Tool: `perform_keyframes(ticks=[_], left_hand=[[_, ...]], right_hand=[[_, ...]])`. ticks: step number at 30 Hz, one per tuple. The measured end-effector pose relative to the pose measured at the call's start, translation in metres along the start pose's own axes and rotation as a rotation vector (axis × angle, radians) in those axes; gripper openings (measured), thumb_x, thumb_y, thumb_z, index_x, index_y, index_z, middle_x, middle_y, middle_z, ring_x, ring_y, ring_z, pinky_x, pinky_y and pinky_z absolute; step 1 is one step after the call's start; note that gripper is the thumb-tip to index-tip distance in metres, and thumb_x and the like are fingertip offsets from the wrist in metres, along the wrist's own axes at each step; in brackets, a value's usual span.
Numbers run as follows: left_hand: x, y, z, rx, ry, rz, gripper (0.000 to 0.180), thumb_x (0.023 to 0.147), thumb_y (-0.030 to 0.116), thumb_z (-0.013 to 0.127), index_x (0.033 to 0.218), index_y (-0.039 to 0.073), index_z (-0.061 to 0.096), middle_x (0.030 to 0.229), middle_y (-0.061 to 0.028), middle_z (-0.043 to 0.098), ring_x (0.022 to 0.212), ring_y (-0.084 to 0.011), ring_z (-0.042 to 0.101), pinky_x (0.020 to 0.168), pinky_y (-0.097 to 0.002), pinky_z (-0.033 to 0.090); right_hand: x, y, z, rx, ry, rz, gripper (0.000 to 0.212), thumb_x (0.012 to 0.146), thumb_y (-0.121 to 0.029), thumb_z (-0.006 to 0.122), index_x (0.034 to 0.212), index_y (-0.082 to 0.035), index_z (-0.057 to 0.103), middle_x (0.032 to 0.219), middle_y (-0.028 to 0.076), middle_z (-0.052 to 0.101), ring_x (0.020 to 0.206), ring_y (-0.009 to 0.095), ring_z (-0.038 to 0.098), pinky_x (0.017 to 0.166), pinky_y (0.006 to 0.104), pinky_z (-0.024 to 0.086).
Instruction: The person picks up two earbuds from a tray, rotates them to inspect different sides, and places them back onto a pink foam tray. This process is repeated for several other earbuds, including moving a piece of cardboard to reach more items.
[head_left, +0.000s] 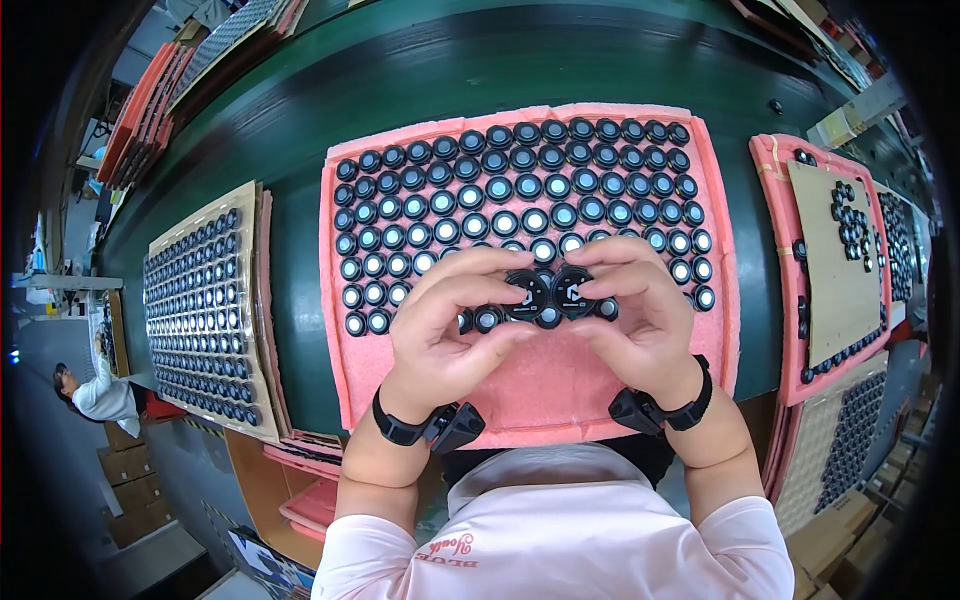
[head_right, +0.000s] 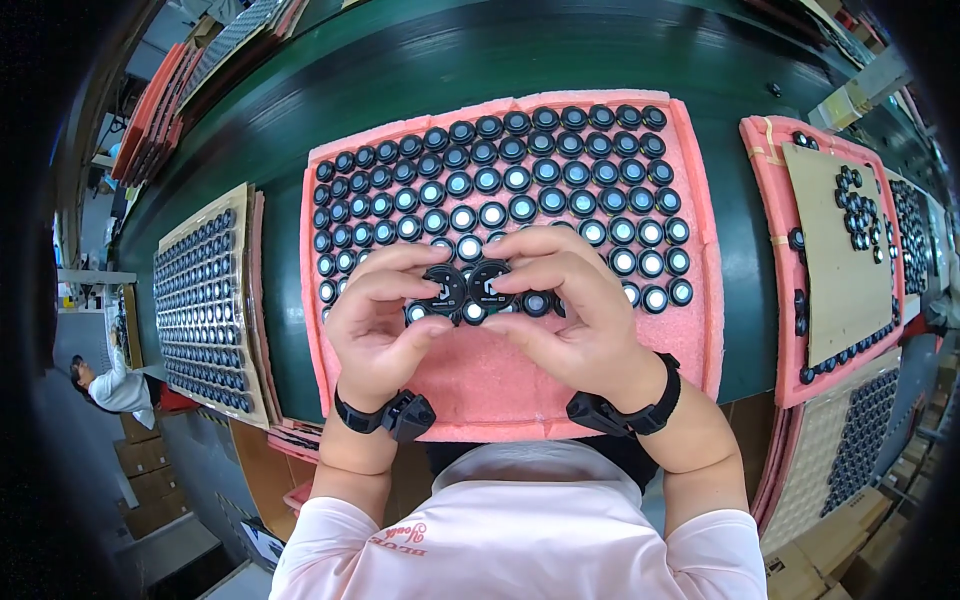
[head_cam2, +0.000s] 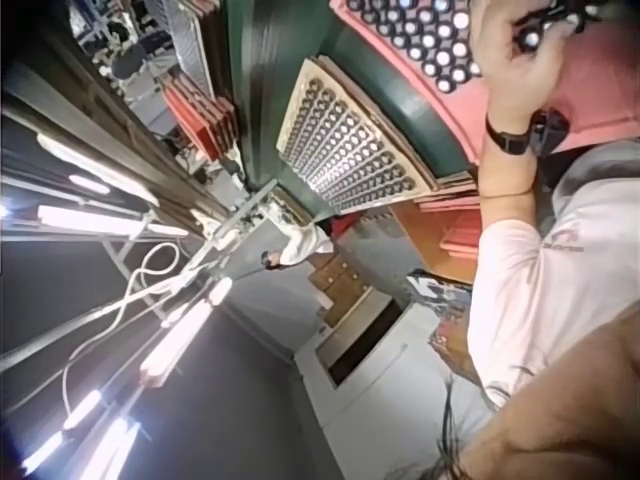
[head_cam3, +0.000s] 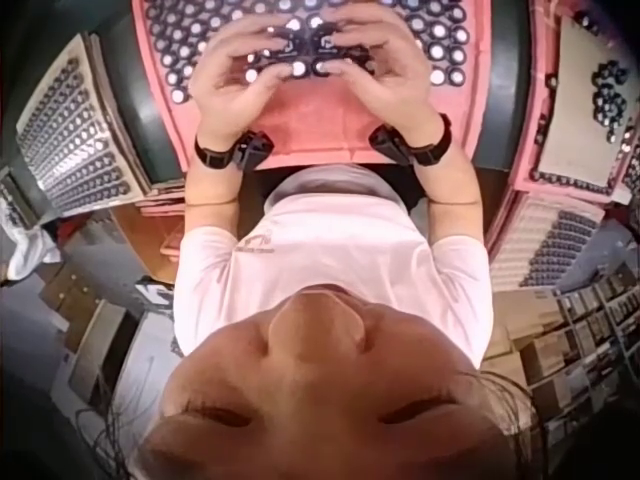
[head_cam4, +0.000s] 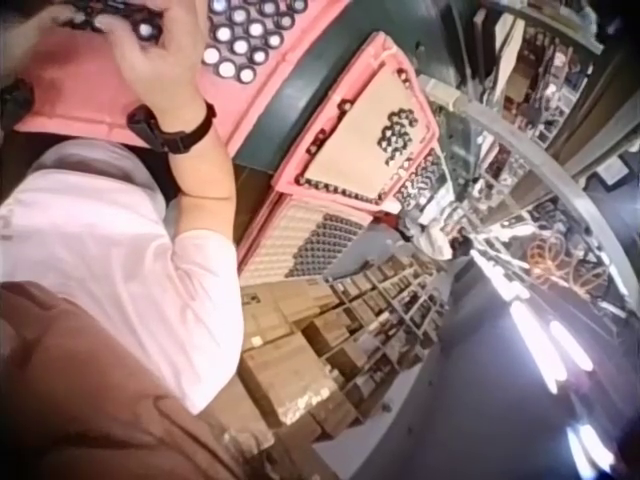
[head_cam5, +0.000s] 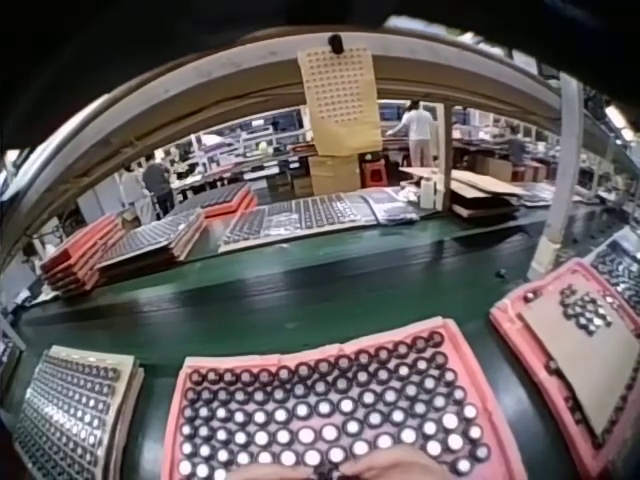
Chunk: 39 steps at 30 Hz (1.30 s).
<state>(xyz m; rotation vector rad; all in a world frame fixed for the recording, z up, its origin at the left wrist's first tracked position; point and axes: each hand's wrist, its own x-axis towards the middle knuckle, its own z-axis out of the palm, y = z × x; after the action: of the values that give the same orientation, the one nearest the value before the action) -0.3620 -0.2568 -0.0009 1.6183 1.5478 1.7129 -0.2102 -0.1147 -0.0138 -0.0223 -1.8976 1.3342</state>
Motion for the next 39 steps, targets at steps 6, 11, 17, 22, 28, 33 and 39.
perform_keyframes(ticks=[6, 11, 17, 22, 28, 33, 39], left_hand=[[0.005, 0.006, 0.014, -0.206, 0.216, -0.159, 0.031, 0.071, -0.005, 0.073, 0.101, -0.003, 0.064, 0.111, -0.0166, 0.062, 0.103, -0.0203, 0.061, 0.080, -0.0270, 0.052], [0.005, 0.003, 0.008, -0.097, 0.115, -0.156, 0.033, 0.071, -0.008, 0.071, 0.102, -0.004, 0.066, 0.111, -0.0159, 0.060, 0.102, -0.0196, 0.061, 0.080, -0.0277, 0.053], [0.004, -0.002, 0.005, 0.016, 0.055, -0.049, 0.031, 0.068, -0.009, 0.070, 0.098, -0.002, 0.069, 0.111, -0.0145, 0.060, 0.098, -0.0188, 0.061, 0.079, -0.0282, 0.053], [0.000, -0.002, 0.000, 0.004, 0.007, -0.130, 0.031, 0.070, -0.011, 0.067, 0.100, -0.003, 0.066, 0.110, -0.0144, 0.060, 0.097, -0.0193, 0.061, 0.079, -0.0286, 0.053], [-0.002, 0.000, 0.008, -0.274, 0.083, -0.246, 0.026, 0.077, -0.001, 0.070, 0.100, -0.003, 0.059, 0.106, -0.0169, 0.061, 0.101, -0.0234, 0.059, 0.087, -0.0337, 0.050], [-0.001, -0.003, 0.004, -0.273, 0.023, -0.181, 0.028, 0.076, -0.008, 0.067, 0.103, -0.003, 0.058, 0.111, -0.0172, 0.059, 0.102, -0.0217, 0.060, 0.088, -0.0314, 0.052], [0.001, -0.001, 0.008, -0.190, 0.035, -0.127, 0.032, 0.076, -0.006, 0.070, 0.104, -0.002, 0.056, 0.111, -0.0185, 0.060, 0.104, -0.0245, 0.060, 0.089, -0.0342, 0.050]], right_hand=[[-0.001, -0.002, 0.008, 0.231, 0.066, 0.185, 0.035, 0.073, 0.008, 0.071, 0.105, -0.001, 0.061, 0.115, 0.013, 0.058, 0.106, 0.022, 0.057, 0.088, 0.0312, 0.049], [-0.001, 0.003, 0.004, 0.275, -0.015, 0.181, 0.034, 0.076, 0.013, 0.066, 0.107, 0.001, 0.061, 0.115, 0.012, 0.056, 0.110, 0.020, 0.054, 0.092, 0.0318, 0.049], [-0.002, 0.003, 0.005, 0.392, -0.028, 0.239, 0.031, 0.077, 0.013, 0.064, 0.106, 0.002, 0.061, 0.113, 0.014, 0.056, 0.108, 0.021, 0.055, 0.092, 0.0326, 0.049], [-0.004, 0.003, 0.004, 0.375, -0.030, 0.246, 0.032, 0.075, 0.012, 0.065, 0.104, 0.001, 0.062, 0.110, 0.012, 0.056, 0.101, 0.020, 0.058, 0.088, 0.0308, 0.049], [-0.006, 0.000, 0.005, 0.247, 0.007, 0.290, 0.034, 0.072, 0.012, 0.068, 0.104, -0.001, 0.065, 0.106, 0.009, 0.057, 0.095, 0.017, 0.059, 0.083, 0.0287, 0.050], [-0.004, 0.001, 0.004, 0.150, 0.004, 0.230, 0.035, 0.070, 0.006, 0.073, 0.104, -0.002, 0.067, 0.106, 0.010, 0.059, 0.096, 0.019, 0.059, 0.082, 0.0296, 0.049], [-0.002, 0.001, 0.005, 0.088, 0.009, 0.163, 0.039, 0.067, 0.000, 0.078, 0.105, -0.003, 0.068, 0.108, 0.011, 0.063, 0.099, 0.022, 0.060, 0.083, 0.0317, 0.048]])
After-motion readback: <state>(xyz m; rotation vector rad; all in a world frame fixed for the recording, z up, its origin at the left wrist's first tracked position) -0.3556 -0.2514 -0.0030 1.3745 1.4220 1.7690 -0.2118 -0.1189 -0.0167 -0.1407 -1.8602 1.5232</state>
